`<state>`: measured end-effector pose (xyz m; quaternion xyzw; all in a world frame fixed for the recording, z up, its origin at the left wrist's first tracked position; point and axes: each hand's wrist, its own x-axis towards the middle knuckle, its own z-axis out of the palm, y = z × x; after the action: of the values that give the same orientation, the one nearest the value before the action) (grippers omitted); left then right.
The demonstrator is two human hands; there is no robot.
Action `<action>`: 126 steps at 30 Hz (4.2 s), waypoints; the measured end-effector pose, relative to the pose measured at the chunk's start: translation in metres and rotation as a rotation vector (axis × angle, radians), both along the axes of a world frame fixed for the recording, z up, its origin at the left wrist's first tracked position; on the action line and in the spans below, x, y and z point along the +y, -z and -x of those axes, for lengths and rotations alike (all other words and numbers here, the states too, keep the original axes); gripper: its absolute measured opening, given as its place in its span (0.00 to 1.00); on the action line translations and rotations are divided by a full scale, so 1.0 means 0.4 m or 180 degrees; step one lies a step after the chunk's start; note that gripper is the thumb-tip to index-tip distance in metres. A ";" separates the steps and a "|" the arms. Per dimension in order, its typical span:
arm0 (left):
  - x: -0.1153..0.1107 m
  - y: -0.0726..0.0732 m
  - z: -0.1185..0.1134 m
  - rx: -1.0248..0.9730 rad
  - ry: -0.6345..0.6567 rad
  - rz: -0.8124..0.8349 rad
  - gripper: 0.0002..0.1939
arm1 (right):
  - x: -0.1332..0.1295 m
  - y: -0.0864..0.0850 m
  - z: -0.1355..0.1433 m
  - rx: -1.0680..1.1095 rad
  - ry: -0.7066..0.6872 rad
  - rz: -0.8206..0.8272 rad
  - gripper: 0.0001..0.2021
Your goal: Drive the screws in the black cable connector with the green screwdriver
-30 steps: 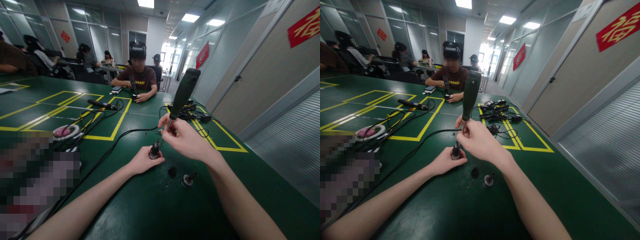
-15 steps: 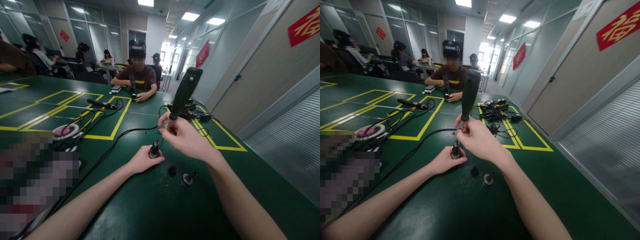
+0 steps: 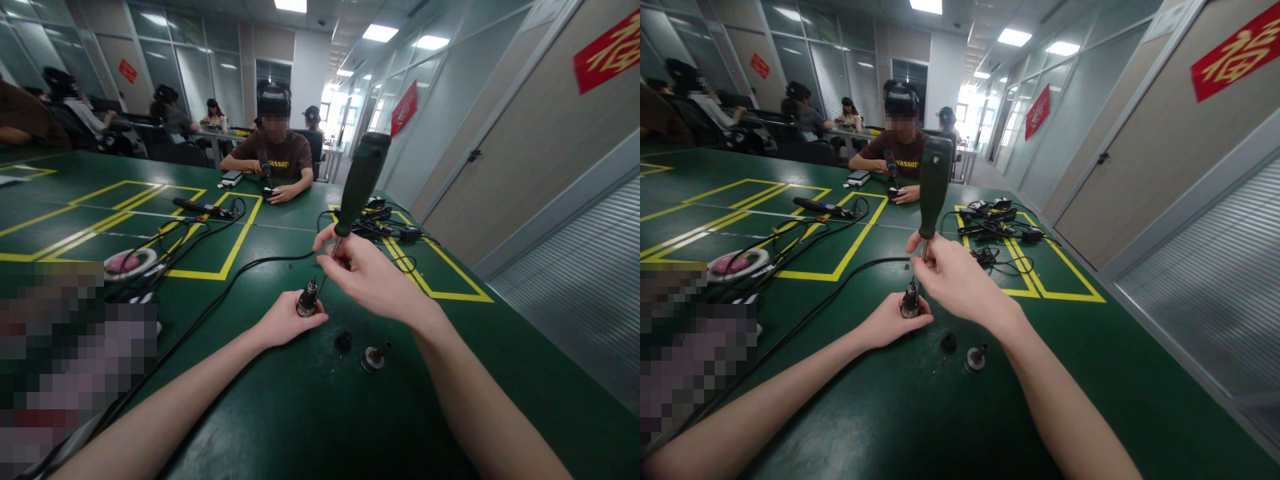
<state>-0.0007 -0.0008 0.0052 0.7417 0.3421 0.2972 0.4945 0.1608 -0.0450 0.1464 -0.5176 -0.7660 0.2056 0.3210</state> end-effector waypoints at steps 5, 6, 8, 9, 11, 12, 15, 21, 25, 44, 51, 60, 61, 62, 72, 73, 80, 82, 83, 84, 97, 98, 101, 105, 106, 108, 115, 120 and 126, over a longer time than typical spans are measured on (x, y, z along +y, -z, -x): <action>0.001 0.004 0.001 -0.0024 0.0039 -0.0013 0.12 | -0.003 -0.003 0.002 -0.0022 0.0069 0.0159 0.05; 0.001 0.005 0.000 -0.0038 0.0038 -0.0009 0.12 | -0.002 -0.005 0.003 -0.0054 0.0075 0.0161 0.02; 0.000 0.005 0.000 -0.0052 0.0033 -0.0001 0.12 | -0.002 -0.009 0.006 -0.0127 0.0089 0.0100 0.06; 0.000 0.005 -0.001 -0.0049 0.0031 0.0007 0.12 | -0.001 -0.010 0.006 -0.0149 0.0083 0.0055 0.08; -0.001 0.004 -0.001 -0.0030 0.0019 0.0021 0.12 | -0.001 -0.010 0.006 -0.0140 0.0021 -0.0008 0.09; -0.001 0.004 -0.001 -0.0018 0.0013 0.0024 0.12 | -0.002 -0.009 0.004 -0.0121 -0.0010 -0.0015 0.07; 0.000 0.004 0.000 0.0000 0.0000 0.0016 0.12 | -0.002 -0.004 -0.001 -0.0068 -0.0017 -0.0008 0.04; 0.000 0.001 0.001 -0.0013 0.0023 0.0006 0.12 | 0.001 -0.003 -0.002 -0.0032 -0.0030 0.0085 0.04; -0.002 -0.001 0.000 -0.0038 0.0023 0.0033 0.12 | -0.002 -0.010 0.003 -0.0079 -0.0104 -0.0029 0.09; 0.000 0.000 -0.002 -0.0062 0.0026 0.0080 0.12 | 0.002 -0.005 -0.002 -0.0090 -0.0027 -0.0079 0.09; 0.000 0.002 -0.001 -0.0089 0.0029 0.0061 0.12 | 0.000 -0.001 -0.005 -0.0013 0.0061 0.0059 0.07; 0.002 0.003 -0.002 -0.0120 0.0066 0.0134 0.12 | -0.006 -0.008 -0.001 0.0032 -0.0117 -0.0029 0.06; 0.002 0.003 -0.003 -0.0120 0.0063 0.0147 0.11 | -0.006 -0.005 -0.002 0.0063 -0.0081 0.0006 0.05; 0.002 0.004 -0.003 -0.0127 0.0056 0.0158 0.11 | -0.005 -0.003 -0.002 0.0114 -0.0039 0.0020 0.04; 0.002 0.003 -0.004 -0.0095 0.0022 0.0129 0.10 | -0.004 -0.005 -0.001 0.0361 0.0042 -0.0056 0.11; 0.002 0.003 -0.004 -0.0082 0.0021 0.0123 0.10 | -0.003 -0.007 0.000 0.0293 0.0100 -0.0118 0.12; 0.002 0.005 -0.004 -0.0115 0.0032 0.0095 0.11 | -0.008 -0.026 0.011 -0.0893 0.0910 -0.0487 0.29; 0.002 0.004 -0.003 -0.0112 0.0043 0.0094 0.11 | -0.013 -0.031 0.012 -0.0865 0.0771 -0.0369 0.30; 0.002 0.004 -0.003 -0.0104 0.0050 0.0089 0.12 | -0.015 -0.032 0.010 -0.0797 0.0657 -0.0310 0.29; 0.002 0.004 -0.003 -0.0095 0.0054 0.0083 0.12 | -0.016 -0.033 0.009 -0.0733 0.0546 -0.0272 0.28; 0.000 -0.002 -0.002 -0.0081 0.0031 0.0112 0.12 | -0.019 -0.026 0.007 -0.0959 0.0559 -0.0375 0.26; 0.000 -0.003 -0.002 -0.0070 0.0030 0.0125 0.12 | -0.019 -0.026 0.006 -0.0959 0.0544 -0.0362 0.26; -0.001 -0.002 -0.003 -0.0051 0.0034 0.0126 0.12 | -0.021 -0.028 -0.002 -0.0960 0.0452 -0.0310 0.25; -0.001 0.001 -0.004 -0.0073 0.0003 0.0125 0.11 | -0.022 -0.031 -0.009 -0.1038 0.0455 -0.0278 0.21; -0.001 0.001 -0.004 -0.0078 -0.0001 0.0135 0.11 | -0.021 -0.031 -0.009 -0.1057 0.0482 -0.0265 0.20; -0.002 -0.001 -0.004 -0.0082 0.0000 0.0147 0.10 | -0.020 -0.029 -0.007 -0.1079 0.0540 -0.0283 0.20; -0.004 -0.006 -0.001 -0.0045 -0.0024 0.0117 0.10 | -0.020 -0.029 -0.005 -0.1044 0.0516 -0.0305 0.27; -0.002 0.002 -0.002 -0.0064 -0.0018 0.0130 0.09 | -0.020 -0.027 -0.008 -0.0855 0.0351 -0.0310 0.21; 0.000 0.011 -0.002 -0.0086 0.0017 0.0090 0.09 | -0.013 -0.025 -0.002 -0.1052 0.0567 -0.0346 0.24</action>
<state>0.0000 -0.0007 0.0006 0.7315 0.3376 0.3009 0.5104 0.1614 -0.0503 0.1563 -0.5920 -0.7694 0.0469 0.2353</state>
